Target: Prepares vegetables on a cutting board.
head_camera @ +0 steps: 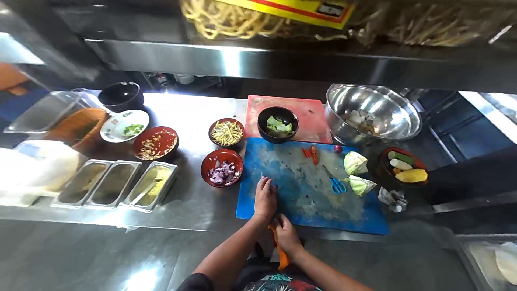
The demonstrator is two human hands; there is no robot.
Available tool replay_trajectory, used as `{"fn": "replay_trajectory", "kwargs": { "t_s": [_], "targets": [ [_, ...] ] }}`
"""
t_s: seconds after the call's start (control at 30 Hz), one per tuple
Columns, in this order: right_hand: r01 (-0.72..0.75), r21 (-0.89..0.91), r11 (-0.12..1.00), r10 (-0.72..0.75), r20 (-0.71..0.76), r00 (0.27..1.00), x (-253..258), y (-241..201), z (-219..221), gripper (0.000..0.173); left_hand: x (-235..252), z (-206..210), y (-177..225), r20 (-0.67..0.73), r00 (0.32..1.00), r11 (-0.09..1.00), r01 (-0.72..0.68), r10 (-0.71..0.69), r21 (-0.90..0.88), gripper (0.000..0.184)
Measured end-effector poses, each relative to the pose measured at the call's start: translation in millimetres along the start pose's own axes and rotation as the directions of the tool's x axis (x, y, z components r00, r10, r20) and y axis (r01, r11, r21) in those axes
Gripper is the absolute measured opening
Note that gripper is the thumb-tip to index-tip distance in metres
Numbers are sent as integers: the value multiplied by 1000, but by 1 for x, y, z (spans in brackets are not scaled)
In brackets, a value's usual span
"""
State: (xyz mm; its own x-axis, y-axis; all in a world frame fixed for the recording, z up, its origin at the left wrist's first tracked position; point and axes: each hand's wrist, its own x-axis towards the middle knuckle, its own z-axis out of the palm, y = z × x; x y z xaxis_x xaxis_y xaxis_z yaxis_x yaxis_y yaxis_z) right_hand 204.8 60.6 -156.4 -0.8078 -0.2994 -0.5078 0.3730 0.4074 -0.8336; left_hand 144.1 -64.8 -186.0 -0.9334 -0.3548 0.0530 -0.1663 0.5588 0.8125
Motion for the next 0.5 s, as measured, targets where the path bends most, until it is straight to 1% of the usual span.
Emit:
{"fn": "replay_trajectory", "kwargs": {
  "t_s": [0.1,0.17,0.23,0.3,0.37,0.4,0.43,0.5],
  "targets": [
    [109,36,993,-108,-10,994,2,-7,2,29,4,-9,5,-49,998,997,34,-38,-69,33],
    [160,33,987,-161,22,987,5,-28,3,28,13,-29,14,-77,997,996,15,-21,-86,33],
    [196,43,980,-199,80,977,11,-60,7,28,28,-61,25,-123,992,995,-20,8,-97,33],
    [169,28,985,-171,153,973,16,-100,14,32,50,-94,29,-168,985,997,20,-33,-76,34],
    [100,-30,994,-92,213,973,19,-134,19,32,75,-120,19,-208,971,992,104,-118,-76,35],
    [73,-71,995,-55,226,973,19,-146,18,32,86,-131,9,-194,966,984,158,-170,-78,37],
    [61,-110,992,-35,222,975,20,-151,16,33,96,-142,-2,-148,963,973,217,-227,-81,39],
    [84,-201,976,-46,187,981,24,-142,0,34,111,-163,-28,-16,949,946,312,-314,-93,48]
  ]
}}
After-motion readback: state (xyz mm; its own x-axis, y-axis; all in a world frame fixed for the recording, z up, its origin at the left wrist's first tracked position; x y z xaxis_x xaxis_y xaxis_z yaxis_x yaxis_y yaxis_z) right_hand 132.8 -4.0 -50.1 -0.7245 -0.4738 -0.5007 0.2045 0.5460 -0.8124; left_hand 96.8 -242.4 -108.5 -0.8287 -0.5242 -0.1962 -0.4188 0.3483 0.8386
